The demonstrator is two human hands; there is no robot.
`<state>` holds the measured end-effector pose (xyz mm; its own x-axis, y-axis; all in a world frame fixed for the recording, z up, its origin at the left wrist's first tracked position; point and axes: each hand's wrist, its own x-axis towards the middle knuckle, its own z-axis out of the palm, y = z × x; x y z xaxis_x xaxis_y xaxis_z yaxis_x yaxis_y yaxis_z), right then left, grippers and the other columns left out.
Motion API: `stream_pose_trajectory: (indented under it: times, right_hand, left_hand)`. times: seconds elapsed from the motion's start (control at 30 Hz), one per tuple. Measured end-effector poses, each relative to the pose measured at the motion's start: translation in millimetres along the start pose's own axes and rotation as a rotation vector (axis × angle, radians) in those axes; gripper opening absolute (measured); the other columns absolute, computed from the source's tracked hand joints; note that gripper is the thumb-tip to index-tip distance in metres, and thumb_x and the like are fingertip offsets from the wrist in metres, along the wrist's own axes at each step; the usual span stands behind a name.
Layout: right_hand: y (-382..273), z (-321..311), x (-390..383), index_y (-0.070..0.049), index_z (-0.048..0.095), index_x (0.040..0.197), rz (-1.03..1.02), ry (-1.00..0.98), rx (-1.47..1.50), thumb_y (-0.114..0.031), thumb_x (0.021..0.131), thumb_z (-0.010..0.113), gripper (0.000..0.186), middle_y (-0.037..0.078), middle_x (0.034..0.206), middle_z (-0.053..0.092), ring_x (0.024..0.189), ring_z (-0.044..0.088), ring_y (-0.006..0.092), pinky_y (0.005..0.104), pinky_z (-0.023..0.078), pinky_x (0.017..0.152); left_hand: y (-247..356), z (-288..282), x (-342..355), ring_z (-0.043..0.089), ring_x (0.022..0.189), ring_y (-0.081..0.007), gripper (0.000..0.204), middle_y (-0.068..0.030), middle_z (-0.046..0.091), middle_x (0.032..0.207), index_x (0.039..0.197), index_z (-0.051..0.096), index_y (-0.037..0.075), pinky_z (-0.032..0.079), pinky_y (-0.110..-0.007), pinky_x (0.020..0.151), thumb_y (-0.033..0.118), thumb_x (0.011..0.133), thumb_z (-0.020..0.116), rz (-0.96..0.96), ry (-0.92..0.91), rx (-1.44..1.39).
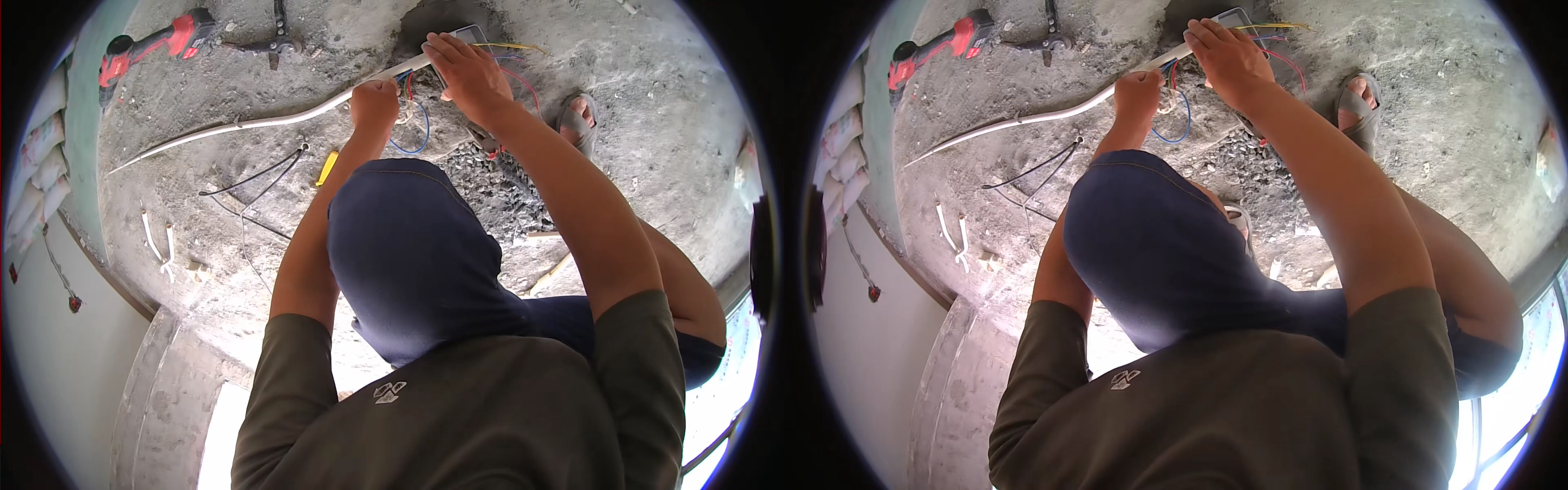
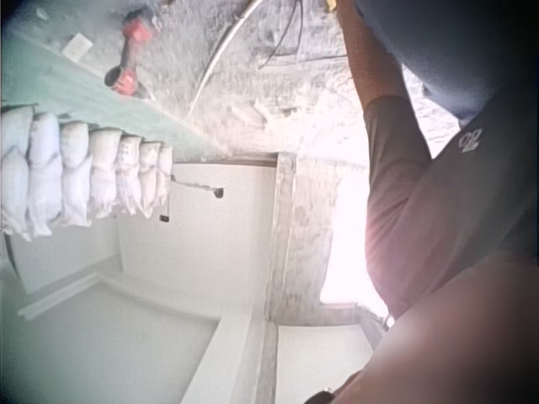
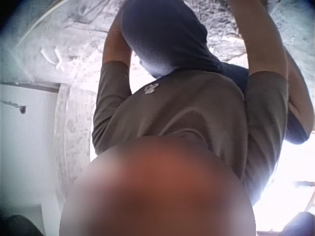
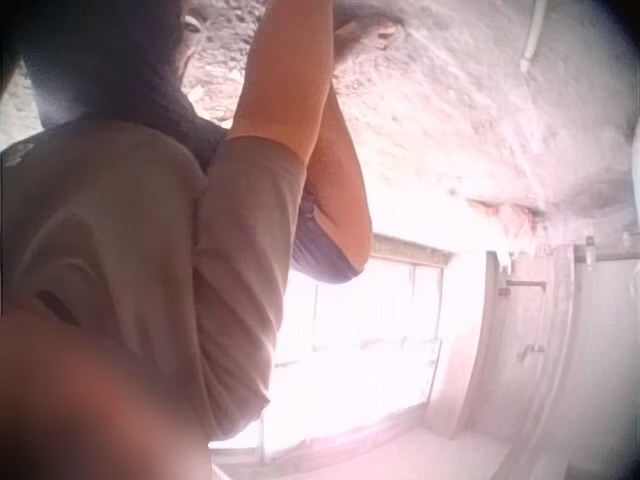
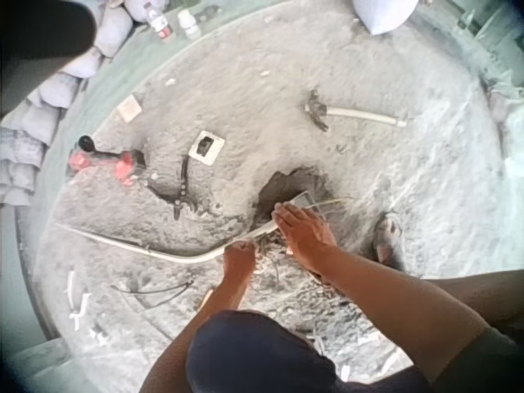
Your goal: Connecting and organizing electrical wires into a wall-mounted junction box.
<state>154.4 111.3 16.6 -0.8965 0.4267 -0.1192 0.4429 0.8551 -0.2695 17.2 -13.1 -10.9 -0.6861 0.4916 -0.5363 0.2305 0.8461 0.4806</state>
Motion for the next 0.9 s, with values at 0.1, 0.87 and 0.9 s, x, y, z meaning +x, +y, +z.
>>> stream_pose_trajectory:
  times: [0.1, 0.87, 0.9]
  right_hand:
    - [8, -2, 2, -0.012, 0.043, 0.134, 0.002, 0.035, -0.029, -0.015, 0.071, 0.073, 0.070, 0.001, 0.144, 0.037, 0.134, 0.034, 0.0179, 0.0347, 0.032, 0.108]
    - [3, 3, -2, -0.010, 0.043, 0.134, -0.009, 0.069, -0.054, -0.011, 0.077, 0.066, 0.062, 0.001, 0.145, 0.036, 0.134, 0.033, 0.0177, 0.0349, 0.033, 0.108]
    - [3, 3, -1, -0.010, 0.044, 0.133, -0.012, 0.061, -0.061, -0.011, 0.076, 0.066, 0.061, 0.001, 0.144, 0.037, 0.134, 0.034, 0.0176, 0.0348, 0.033, 0.107]
  left_hand:
    - [13, 6, -5, 0.049, 0.047, -0.0112, 0.028, -0.0021, 0.055, 0.053, 0.077, 0.069, 0.000, 0.037, -0.032, 0.047, 0.026, 0.082, 0.061, -0.166, -0.001, -0.333]
    - [18, -8, -5, 0.061, 0.058, -0.0282, 0.031, -0.0143, 0.060, 0.060, 0.075, 0.068, 0.004, 0.045, -0.040, 0.057, 0.031, 0.084, 0.057, 0.115, -0.070, 0.048]
    - [14, -7, 0, 0.061, 0.058, -0.0282, 0.031, -0.0143, 0.060, 0.060, 0.075, 0.068, 0.004, 0.045, -0.040, 0.057, 0.031, 0.084, 0.057, 0.112, -0.062, 0.048]
